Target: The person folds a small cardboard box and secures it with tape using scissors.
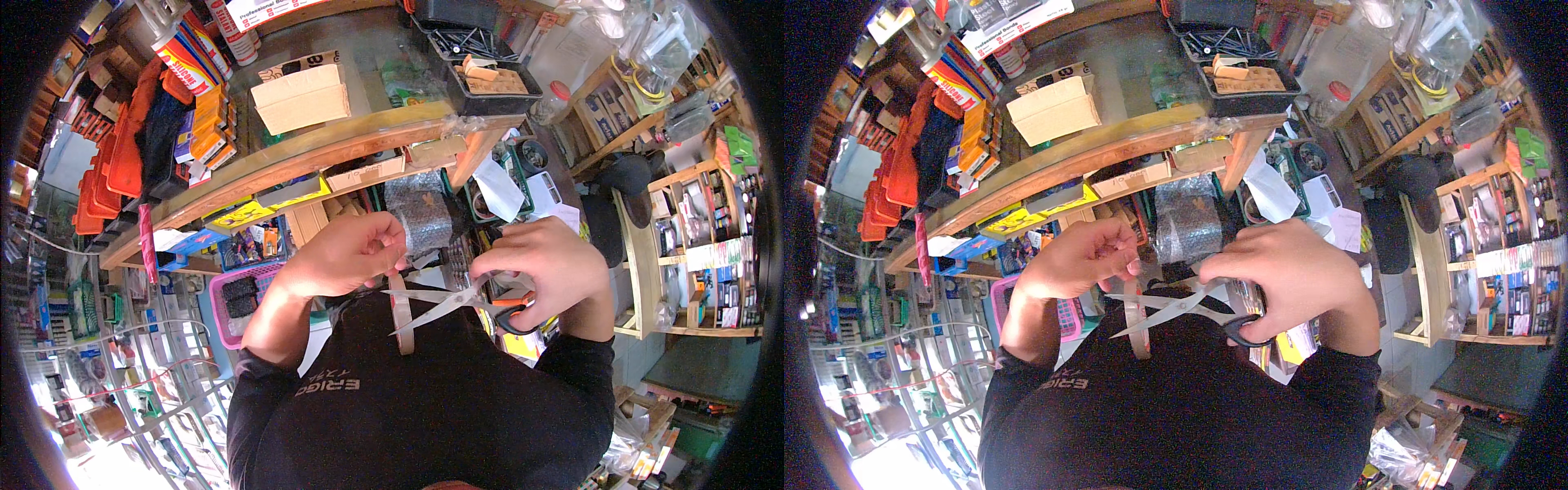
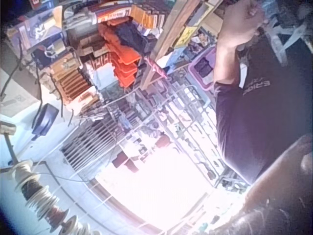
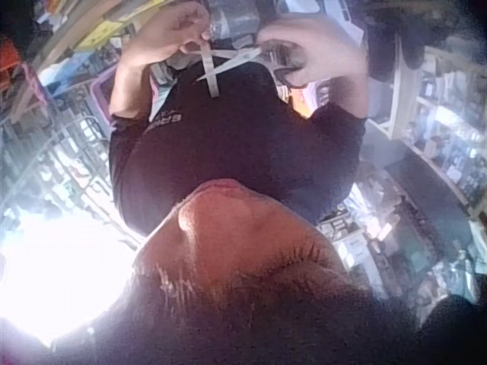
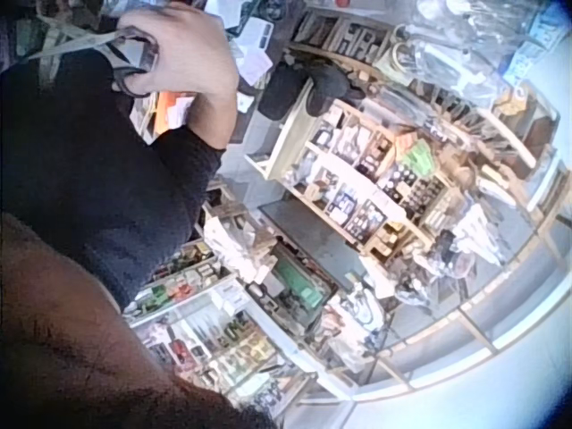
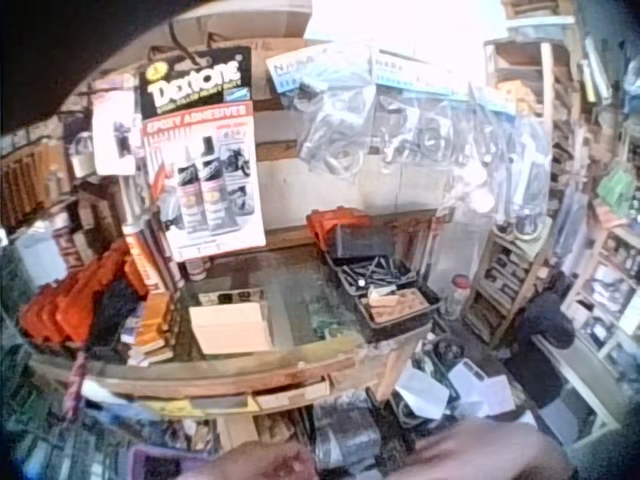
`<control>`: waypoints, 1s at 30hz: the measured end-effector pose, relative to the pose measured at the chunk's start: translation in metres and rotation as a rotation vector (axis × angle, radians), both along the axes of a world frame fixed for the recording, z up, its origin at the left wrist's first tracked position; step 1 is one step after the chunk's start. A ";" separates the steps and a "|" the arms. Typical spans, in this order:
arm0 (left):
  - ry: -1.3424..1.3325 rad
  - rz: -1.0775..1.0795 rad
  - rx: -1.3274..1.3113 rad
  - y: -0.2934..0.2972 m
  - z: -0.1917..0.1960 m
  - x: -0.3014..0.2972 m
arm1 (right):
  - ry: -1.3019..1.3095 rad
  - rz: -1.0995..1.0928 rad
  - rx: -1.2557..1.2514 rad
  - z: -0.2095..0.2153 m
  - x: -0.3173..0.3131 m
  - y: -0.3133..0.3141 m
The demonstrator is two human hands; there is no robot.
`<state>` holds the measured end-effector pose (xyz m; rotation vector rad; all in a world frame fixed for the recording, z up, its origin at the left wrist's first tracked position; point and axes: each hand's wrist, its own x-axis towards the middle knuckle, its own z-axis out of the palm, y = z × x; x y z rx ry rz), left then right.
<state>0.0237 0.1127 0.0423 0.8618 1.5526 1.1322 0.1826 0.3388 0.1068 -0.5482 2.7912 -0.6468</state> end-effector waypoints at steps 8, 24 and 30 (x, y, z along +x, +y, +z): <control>0.008 -0.021 -0.022 -0.001 0.001 -0.001 | -0.024 -0.007 -0.161 -0.009 0.004 0.021; -0.127 0.175 -0.053 -0.024 -0.021 0.011 | 0.440 -0.570 -0.143 -0.060 -0.082 0.011; -0.139 0.270 -0.091 -0.039 -0.023 0.026 | 0.329 -0.667 0.067 -0.071 -0.181 0.015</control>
